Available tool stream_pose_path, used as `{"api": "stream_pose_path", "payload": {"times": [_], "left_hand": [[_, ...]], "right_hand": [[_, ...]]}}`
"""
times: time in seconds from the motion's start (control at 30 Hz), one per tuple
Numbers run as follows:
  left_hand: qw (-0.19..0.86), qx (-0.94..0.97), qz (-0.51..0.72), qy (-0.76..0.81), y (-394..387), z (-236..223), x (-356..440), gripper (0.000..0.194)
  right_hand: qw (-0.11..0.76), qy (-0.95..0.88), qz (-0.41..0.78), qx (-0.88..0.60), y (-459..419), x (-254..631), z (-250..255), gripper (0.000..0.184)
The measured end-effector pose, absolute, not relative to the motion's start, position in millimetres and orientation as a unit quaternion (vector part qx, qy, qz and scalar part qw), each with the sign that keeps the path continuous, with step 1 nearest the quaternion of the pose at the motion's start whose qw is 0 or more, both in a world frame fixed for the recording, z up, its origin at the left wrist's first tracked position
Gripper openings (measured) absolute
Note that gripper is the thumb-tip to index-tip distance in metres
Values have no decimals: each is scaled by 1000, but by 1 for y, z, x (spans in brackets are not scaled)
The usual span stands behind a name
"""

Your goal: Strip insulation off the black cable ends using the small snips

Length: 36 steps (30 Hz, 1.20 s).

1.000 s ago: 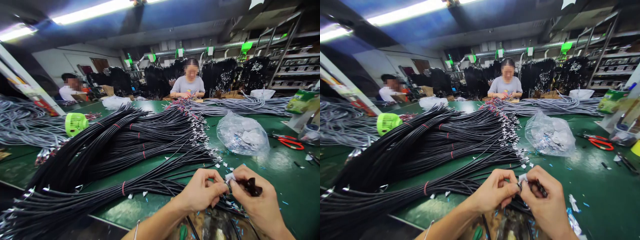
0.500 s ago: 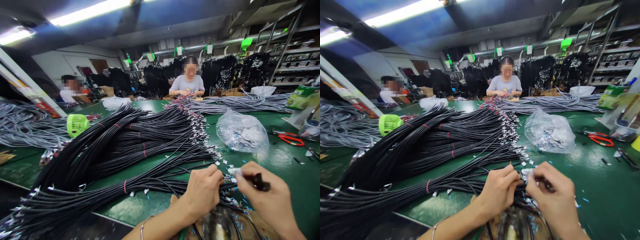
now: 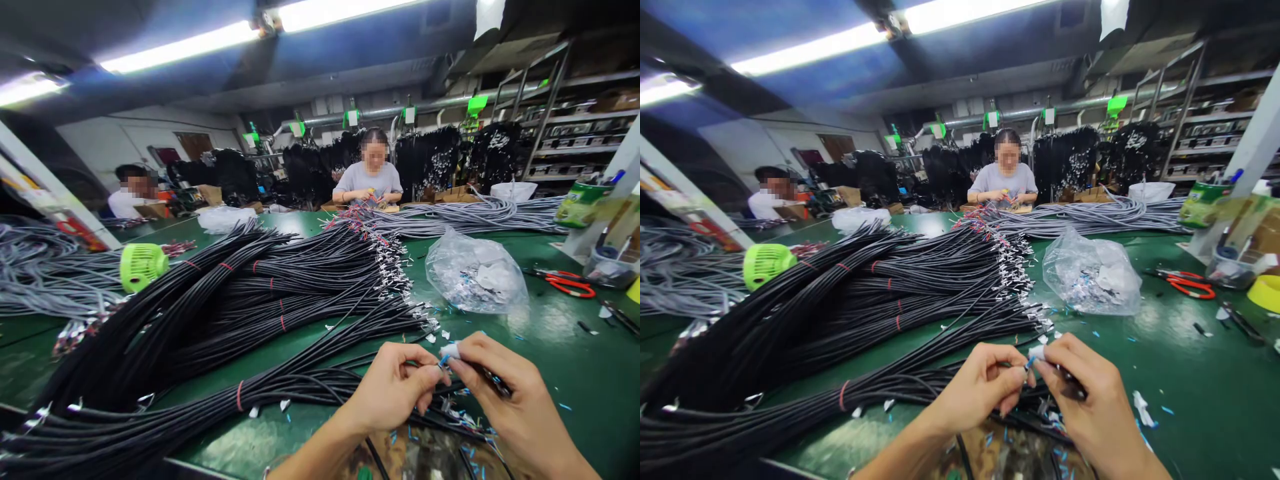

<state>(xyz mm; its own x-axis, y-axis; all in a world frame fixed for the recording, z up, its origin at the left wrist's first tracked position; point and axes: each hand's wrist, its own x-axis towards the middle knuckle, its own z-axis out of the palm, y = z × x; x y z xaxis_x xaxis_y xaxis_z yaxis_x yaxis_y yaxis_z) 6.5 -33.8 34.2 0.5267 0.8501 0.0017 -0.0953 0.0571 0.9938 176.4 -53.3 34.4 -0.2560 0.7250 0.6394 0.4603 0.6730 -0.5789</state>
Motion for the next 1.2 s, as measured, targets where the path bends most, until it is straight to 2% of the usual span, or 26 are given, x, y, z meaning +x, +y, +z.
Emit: {"api": "stream_pose_path", "payload": {"times": [0.1,0.2,0.3,0.4,0.47,0.5,0.6,0.67,0.73,0.8,0.87,0.93,1.0,1.07,1.2], "left_hand": [[590,619,375,358,-38,35,7,30],[385,694,437,423,-45,34,9,15],[217,740,463,438,-51,32,13,13],[161,754,468,432,-54,30,15,16],[192,749,457,440,-52,30,15,15],[248,737,441,447,-49,31,15,15],[518,650,338,442,-38,34,10,24],[621,598,296,412,-31,35,7,35],[647,566,332,387,-28,36,5,44],[584,595,405,377,-29,37,4,45],[434,673,467,374,-33,37,4,34],[263,745,497,359,-38,36,2,22],[148,782,503,337,-41,35,1,19],[78,795,503,331,-43,33,0,22],[15,789,508,345,-46,32,0,24]], "right_hand": [[477,-781,124,-382,-53,178,33,8],[484,-771,103,-402,-54,177,31,7],[486,-764,92,-415,-55,176,30,7],[470,-766,95,-428,-56,175,30,8],[463,-763,90,-441,-57,174,29,8],[465,-760,85,-446,-57,174,28,8],[481,-739,115,-457,-56,175,25,6],[483,-704,225,-471,-54,175,23,11],[473,-630,385,-481,-52,174,22,22],[464,-539,519,-475,-50,172,24,34],[459,-475,592,-463,-49,170,27,41],[455,-462,607,-459,-50,168,30,45],[450,-502,576,-463,-52,167,31,47],[443,-582,503,-461,-54,167,30,45],[442,-699,334,-452,-57,167,22,35]]}}
